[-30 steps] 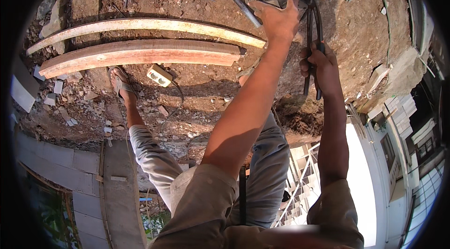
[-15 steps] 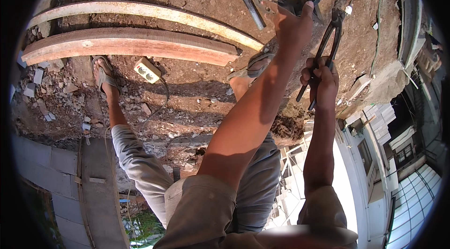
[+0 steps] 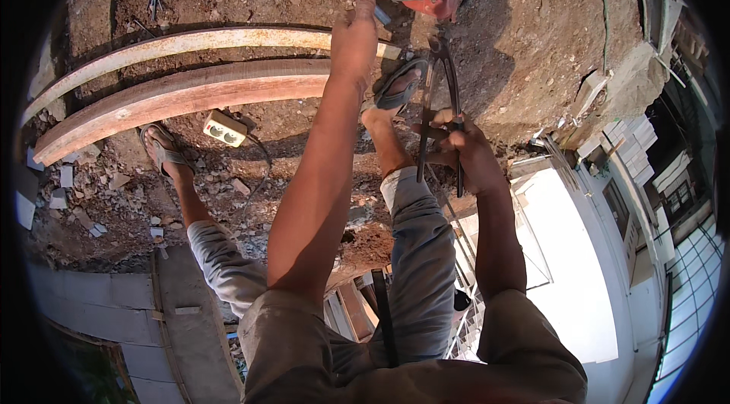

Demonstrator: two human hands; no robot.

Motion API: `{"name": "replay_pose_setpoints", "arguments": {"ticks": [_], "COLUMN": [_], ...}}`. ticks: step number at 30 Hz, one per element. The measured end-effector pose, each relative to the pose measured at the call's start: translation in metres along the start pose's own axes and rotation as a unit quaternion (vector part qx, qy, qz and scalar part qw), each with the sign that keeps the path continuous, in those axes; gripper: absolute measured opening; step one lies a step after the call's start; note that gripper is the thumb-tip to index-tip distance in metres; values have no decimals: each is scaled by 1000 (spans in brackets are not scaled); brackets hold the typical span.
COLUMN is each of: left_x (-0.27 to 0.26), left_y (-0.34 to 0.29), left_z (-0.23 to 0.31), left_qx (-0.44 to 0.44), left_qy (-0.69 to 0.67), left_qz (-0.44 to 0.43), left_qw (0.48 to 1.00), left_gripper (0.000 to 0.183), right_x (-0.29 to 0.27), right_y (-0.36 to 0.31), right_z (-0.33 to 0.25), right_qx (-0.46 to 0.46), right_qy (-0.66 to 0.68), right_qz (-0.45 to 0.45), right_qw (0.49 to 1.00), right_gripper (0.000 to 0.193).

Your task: The person walks through a construction site carrying a power strip, then plugs in a circular saw and cuts a curved wooden plank. They handle the saw, power cord, and wood while moving around debris and building materials.

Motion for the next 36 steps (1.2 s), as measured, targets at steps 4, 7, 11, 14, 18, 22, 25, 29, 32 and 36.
{"name": "replay_pose_setpoints", "arguments": {"ticks": [4, 7, 11, 14, 18, 22, 25, 29, 32, 36], "left_x": [45, 65, 74, 76, 76, 78, 87, 83, 60, 63], "left_y": [-44, -50, -46, -43, -29, -32, -28, -38, -65, -49], "left_z": [-16, -16, -19, -22, -25, -28, -33, -25, 37, 18], "left_qx": [-2, 60, 13, 6, 62, -14, -63, 5, -8, -41], "left_qy": [181, 263, 185, 127, -11, -159, -313, 6, 298, 133], "left_qz": [-66, -64, -77, -68, -100, -158, -209, -128, -38, -110], "left_qw": [981, 961, 980, 990, 993, 974, 924, 992, 954, 984], "left_gripper": [95, 85, 60, 48, 39, 30, 33, 53, 63, 78], "right_x": [17, 14, -1, -2, -1, 20, 22, 15, 23, 26], "right_y": [10, 5, 2, 1, 6, -14, -28, -8, 19, 18], "right_z": [-20, -39, -54, -57, -69, -75, -62, -36, -8, 24], "right_qx": [12, 17, 31, 18, 25, -13, -60, -83, -23, -72], "right_qy": [1, -62, -106, -91, -108, -188, -300, -56, 438, 522], "right_qz": [-26, 3, 1, -17, -14, 10, 19, -116, -319, -380], "right_qw": [1000, 998, 994, 996, 994, 982, 952, 988, 840, 760], "right_gripper": [50, 56, 55, 54, 53, 52, 68, 68, 71, 64]}}
Point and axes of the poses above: each hand's wrist, its own y-axis towards the middle knuckle, its own x-axis out of the palm, z = x × y, the point moved 3 cm from there along y, towards the middle knuckle
